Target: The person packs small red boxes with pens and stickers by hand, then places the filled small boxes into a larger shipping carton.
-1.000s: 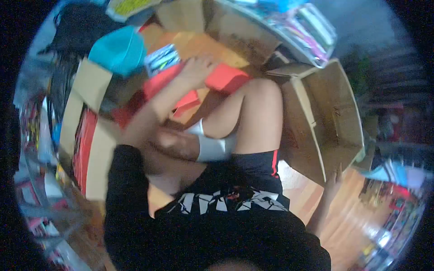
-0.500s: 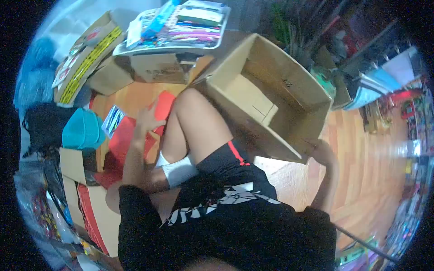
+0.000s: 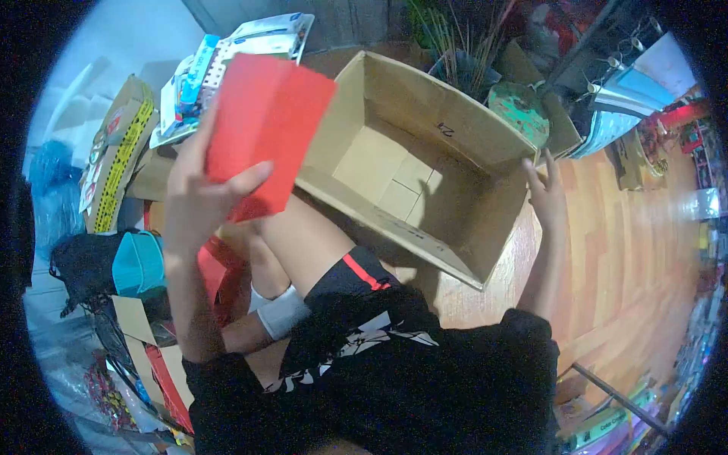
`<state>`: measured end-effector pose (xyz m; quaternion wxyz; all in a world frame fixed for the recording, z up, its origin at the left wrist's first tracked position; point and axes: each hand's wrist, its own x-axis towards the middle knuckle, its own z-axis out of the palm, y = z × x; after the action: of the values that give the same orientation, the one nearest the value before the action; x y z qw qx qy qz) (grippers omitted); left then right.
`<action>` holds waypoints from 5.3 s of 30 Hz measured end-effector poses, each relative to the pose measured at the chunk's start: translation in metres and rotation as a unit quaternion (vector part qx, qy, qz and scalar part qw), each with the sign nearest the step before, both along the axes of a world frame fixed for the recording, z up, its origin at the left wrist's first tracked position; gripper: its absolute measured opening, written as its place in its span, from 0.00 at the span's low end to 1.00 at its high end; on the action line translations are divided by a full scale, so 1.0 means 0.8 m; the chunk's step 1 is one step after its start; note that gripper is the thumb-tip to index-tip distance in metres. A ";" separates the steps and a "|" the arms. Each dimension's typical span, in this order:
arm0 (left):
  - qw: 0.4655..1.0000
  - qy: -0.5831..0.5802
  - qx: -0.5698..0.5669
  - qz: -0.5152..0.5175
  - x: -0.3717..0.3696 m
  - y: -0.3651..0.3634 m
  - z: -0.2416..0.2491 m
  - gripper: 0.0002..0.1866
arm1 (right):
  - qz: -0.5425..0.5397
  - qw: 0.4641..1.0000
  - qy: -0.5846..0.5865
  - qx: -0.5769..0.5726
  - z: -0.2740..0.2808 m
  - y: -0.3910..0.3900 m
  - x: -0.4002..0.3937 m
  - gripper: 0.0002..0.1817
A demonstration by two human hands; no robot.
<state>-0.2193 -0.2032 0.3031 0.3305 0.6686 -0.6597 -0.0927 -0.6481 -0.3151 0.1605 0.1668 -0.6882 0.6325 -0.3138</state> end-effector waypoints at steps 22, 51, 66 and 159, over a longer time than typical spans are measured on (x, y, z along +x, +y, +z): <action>0.738 -0.547 0.390 0.062 -0.171 -0.227 -0.307 0.55 | -0.336 0.907 0.208 0.147 -0.275 0.144 -0.052 0.37; 0.652 0.331 -0.131 -0.669 -0.314 0.176 0.030 0.14 | -0.374 0.861 0.276 0.204 -0.266 0.118 -0.062 0.32; 0.916 0.254 -0.250 -0.183 -0.120 0.244 0.005 0.15 | 0.081 0.709 -0.647 -0.269 0.284 -0.162 -0.006 0.21; 0.766 0.445 -0.221 0.407 0.109 0.283 -0.248 0.39 | 0.547 0.827 -0.073 0.110 0.003 0.174 0.516 0.35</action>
<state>-0.1323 0.0235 0.1049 0.7328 0.6662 -0.1068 -0.0883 -0.2353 -0.1761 0.1626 0.4311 -0.8737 0.1692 -0.1491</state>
